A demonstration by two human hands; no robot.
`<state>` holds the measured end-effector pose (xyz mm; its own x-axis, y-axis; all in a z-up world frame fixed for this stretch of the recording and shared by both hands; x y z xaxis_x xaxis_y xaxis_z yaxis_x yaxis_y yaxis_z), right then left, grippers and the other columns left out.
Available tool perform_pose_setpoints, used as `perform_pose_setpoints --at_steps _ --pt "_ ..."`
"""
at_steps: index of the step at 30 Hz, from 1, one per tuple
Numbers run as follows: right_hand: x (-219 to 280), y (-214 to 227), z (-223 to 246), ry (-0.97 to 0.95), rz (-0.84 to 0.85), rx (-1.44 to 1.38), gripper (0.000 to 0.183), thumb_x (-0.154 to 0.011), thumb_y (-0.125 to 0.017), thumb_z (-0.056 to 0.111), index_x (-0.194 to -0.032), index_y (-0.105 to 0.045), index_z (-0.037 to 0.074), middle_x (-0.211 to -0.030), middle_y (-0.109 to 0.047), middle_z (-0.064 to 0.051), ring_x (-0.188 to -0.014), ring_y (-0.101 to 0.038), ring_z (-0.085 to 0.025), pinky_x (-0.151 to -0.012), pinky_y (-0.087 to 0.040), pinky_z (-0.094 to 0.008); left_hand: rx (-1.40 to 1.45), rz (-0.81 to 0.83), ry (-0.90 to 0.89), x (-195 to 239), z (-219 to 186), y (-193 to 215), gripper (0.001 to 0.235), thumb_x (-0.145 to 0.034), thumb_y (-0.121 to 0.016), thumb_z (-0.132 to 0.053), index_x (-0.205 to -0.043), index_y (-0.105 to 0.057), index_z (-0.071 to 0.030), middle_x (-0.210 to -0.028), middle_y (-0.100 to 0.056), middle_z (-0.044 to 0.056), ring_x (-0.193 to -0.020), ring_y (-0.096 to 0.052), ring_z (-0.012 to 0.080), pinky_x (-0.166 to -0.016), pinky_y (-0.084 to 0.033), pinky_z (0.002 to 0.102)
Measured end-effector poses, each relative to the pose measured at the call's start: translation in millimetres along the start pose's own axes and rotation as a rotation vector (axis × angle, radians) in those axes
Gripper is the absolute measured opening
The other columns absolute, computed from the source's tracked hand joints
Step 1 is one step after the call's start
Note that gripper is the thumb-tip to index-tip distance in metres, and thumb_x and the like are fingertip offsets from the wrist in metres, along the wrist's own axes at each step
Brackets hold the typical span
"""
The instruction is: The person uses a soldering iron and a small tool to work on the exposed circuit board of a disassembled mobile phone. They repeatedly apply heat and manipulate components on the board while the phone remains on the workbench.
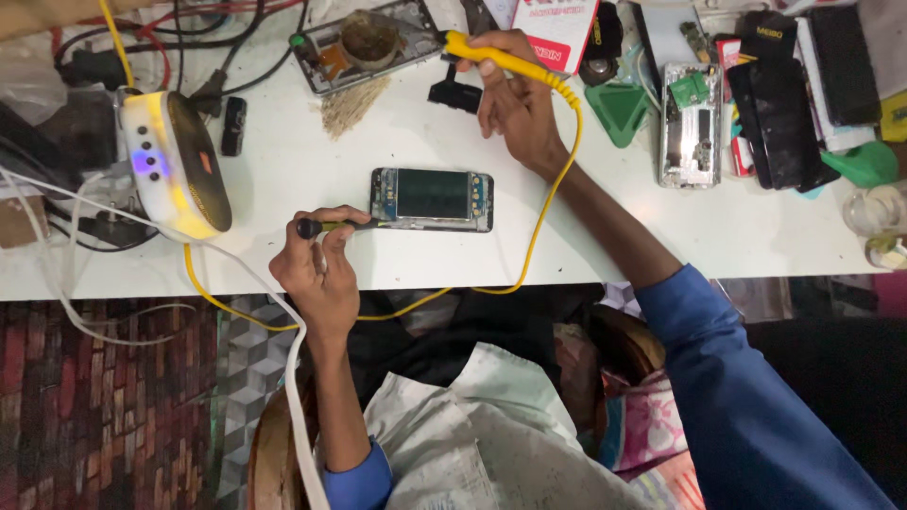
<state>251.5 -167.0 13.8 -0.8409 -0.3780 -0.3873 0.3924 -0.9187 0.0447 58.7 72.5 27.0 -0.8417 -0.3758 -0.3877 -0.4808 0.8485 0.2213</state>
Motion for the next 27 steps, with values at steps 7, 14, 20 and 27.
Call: perform_pose_setpoints --at_steps 7,14,20,27 --pt "-2 -21 16 0.045 0.108 0.081 0.026 -0.118 -0.053 0.016 -0.139 -0.058 0.003 -0.125 -0.063 -0.016 -0.088 -0.065 -0.013 -0.059 -0.055 -0.024 0.202 -0.015 -0.103 8 -6 2 0.010 -0.106 -0.054 0.015 -0.111 -0.056 0.008 -0.101 -0.067 0.017 -0.097 -0.075 0.0255 -0.084 -0.057 0.029" --pt "-5 -16 20 0.021 0.094 0.172 0.023 -0.115 -0.054 0.012 -0.134 -0.061 0.001 -0.120 -0.065 -0.016 -0.073 -0.064 -0.012 -0.054 -0.053 -0.023 0.205 -0.020 -0.091 10 2 -1 0.004 -0.108 -0.055 0.011 -0.111 -0.055 0.008 -0.103 -0.068 0.018 -0.097 -0.074 0.0260 -0.085 -0.057 0.030" --pt "0 -11 9 0.049 0.051 0.041 0.022 -0.118 -0.050 0.016 -0.137 -0.053 0.005 -0.121 -0.065 -0.016 -0.065 -0.059 -0.012 -0.055 -0.050 -0.024 0.248 -0.024 -0.092 8 0 -1 0.003 -0.111 -0.054 0.005 -0.111 -0.055 0.008 -0.103 -0.068 0.017 -0.097 -0.073 0.0237 -0.086 -0.058 0.029" --pt "15 31 10 0.146 -0.291 -0.006 0.033 -0.117 -0.046 0.036 -0.134 -0.049 0.008 -0.104 -0.058 -0.012 -0.059 -0.057 -0.013 -0.046 -0.040 -0.023 0.282 -0.029 -0.023 5 0 2 0.010 -0.114 -0.056 -0.003 -0.114 -0.057 0.007 -0.105 -0.073 0.016 -0.090 -0.066 0.0173 -0.087 -0.057 0.031"
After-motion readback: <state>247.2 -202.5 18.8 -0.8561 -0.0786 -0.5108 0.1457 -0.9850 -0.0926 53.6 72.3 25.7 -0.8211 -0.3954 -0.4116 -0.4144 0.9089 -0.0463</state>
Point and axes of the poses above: each hand's wrist, its own x-axis away from the middle knuckle, its own y-axis out of the back of the hand, z = x × y, the point moved 10 cm from there along -x, towards the middle knuckle
